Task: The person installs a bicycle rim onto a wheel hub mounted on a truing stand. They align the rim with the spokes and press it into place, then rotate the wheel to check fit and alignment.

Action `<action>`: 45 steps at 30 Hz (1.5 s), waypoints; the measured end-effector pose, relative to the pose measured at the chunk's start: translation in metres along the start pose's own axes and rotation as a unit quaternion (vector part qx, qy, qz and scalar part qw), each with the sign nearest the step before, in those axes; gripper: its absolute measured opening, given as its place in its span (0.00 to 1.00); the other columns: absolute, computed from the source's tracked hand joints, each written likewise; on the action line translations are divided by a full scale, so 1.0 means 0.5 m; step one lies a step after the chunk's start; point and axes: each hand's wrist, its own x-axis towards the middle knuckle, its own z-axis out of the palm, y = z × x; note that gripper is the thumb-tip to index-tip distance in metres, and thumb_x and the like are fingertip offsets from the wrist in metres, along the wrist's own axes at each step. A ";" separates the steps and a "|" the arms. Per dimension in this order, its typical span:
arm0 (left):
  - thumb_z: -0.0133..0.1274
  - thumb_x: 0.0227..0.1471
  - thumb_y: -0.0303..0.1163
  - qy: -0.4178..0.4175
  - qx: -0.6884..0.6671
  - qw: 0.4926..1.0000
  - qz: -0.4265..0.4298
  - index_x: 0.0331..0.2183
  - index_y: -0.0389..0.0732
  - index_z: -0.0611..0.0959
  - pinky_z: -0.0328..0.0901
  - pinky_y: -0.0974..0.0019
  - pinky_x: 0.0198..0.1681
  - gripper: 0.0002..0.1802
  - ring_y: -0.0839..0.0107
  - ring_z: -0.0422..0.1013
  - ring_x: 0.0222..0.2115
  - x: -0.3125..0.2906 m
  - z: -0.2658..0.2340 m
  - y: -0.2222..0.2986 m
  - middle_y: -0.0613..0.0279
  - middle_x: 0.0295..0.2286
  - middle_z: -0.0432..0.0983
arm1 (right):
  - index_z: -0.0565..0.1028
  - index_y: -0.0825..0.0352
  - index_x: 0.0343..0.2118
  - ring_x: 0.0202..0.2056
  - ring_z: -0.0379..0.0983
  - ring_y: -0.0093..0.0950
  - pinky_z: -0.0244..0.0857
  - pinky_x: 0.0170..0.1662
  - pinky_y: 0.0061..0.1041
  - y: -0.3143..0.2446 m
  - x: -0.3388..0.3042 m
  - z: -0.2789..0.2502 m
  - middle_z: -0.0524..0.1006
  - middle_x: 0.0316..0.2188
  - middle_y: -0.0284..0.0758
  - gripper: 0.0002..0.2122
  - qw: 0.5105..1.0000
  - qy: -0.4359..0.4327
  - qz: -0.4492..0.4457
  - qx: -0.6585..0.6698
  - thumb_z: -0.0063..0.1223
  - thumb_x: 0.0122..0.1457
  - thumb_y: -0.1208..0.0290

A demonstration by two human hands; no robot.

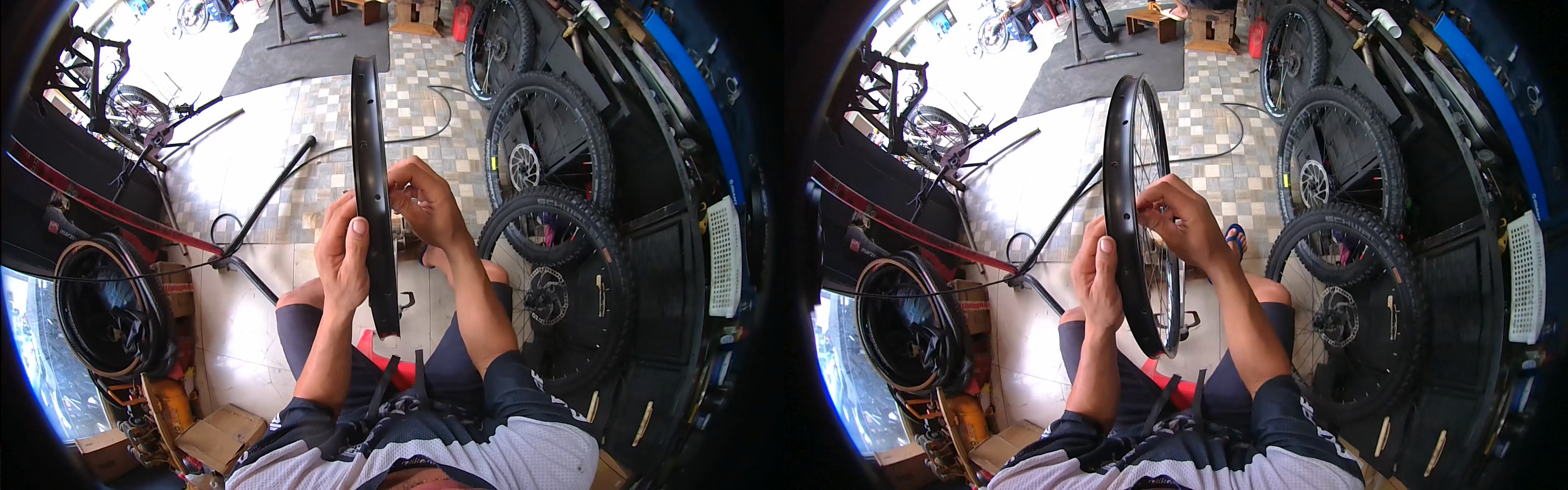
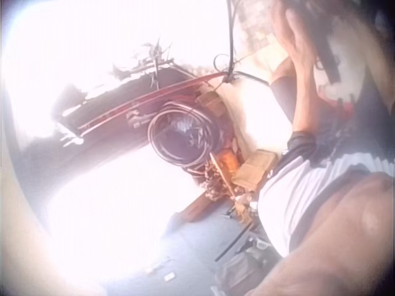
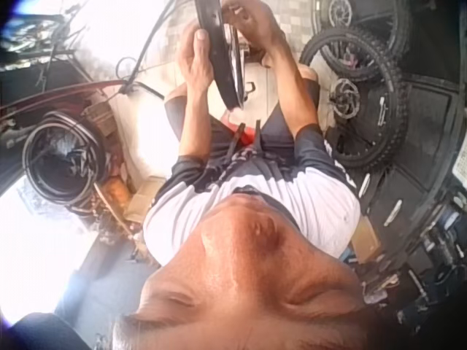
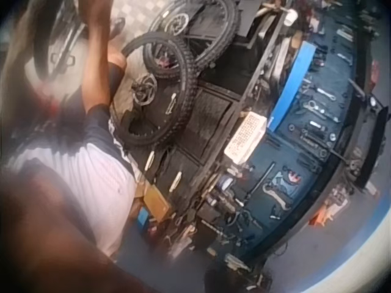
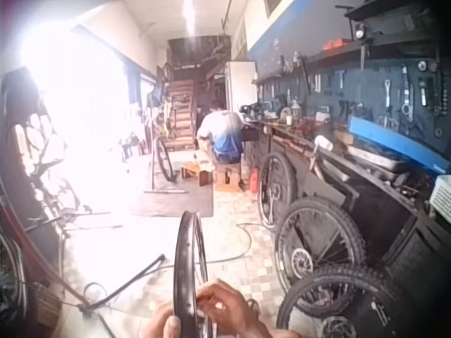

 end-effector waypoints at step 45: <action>0.53 0.66 0.38 -0.231 -0.271 0.907 -0.223 0.46 0.37 0.84 0.68 0.74 0.39 0.16 0.82 0.73 0.33 0.107 -0.045 -0.158 0.70 0.34 0.80 | 0.80 0.67 0.33 0.41 0.70 0.34 0.67 0.44 0.32 -0.043 0.022 0.003 0.71 0.35 0.36 0.09 0.970 0.053 -0.089 -0.221 0.68 0.50 0.72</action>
